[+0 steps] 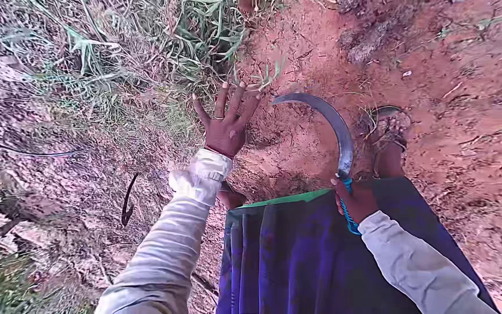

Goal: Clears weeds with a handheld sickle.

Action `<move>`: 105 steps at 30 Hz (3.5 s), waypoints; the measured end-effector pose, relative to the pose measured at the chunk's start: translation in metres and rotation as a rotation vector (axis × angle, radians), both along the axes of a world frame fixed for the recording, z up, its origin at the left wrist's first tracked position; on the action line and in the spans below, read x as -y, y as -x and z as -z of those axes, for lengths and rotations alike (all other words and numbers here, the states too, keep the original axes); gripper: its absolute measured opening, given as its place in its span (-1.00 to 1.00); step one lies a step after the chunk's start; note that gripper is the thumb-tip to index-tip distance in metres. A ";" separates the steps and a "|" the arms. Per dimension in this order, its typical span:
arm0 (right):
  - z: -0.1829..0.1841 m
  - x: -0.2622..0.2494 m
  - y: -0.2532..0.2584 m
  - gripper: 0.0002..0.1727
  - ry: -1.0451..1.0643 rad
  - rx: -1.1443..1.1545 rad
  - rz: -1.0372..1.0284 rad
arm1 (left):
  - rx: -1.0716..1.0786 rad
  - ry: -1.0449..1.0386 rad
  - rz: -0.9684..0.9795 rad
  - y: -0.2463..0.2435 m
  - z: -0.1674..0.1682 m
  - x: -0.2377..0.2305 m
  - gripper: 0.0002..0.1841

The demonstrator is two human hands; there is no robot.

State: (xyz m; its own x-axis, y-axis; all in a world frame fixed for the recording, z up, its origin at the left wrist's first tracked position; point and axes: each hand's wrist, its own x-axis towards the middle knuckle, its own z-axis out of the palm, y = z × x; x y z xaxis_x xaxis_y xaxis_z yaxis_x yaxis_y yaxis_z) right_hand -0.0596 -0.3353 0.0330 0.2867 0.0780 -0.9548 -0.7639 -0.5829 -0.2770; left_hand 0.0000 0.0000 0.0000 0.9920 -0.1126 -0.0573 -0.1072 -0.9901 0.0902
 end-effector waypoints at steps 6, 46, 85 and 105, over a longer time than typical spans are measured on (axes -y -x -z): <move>0.000 -0.004 0.003 -0.53 -0.009 -0.002 -0.013 | -0.989 -0.259 -0.127 -0.001 0.041 0.009 -0.40; -0.066 -0.049 -0.049 -0.40 0.018 -0.304 -0.192 | -0.896 -0.206 -0.801 -0.068 0.031 -0.020 0.04; -0.010 -0.169 0.030 -0.45 -0.027 0.221 -0.052 | -0.751 0.144 -0.205 -0.135 -0.051 -0.170 -0.59; 0.024 -0.227 -0.080 -0.34 -0.081 -0.081 -0.324 | -0.564 0.458 -0.644 -0.103 -0.071 -0.195 -0.62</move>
State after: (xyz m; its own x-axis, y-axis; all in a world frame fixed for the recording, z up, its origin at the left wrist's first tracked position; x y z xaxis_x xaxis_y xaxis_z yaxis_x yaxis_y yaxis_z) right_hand 0.0201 -0.1087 0.0091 0.1585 0.2288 -0.9605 -0.5637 -0.7777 -0.2783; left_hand 0.1030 0.1951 0.0711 0.7116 0.3130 -0.6290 0.6204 -0.7002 0.3534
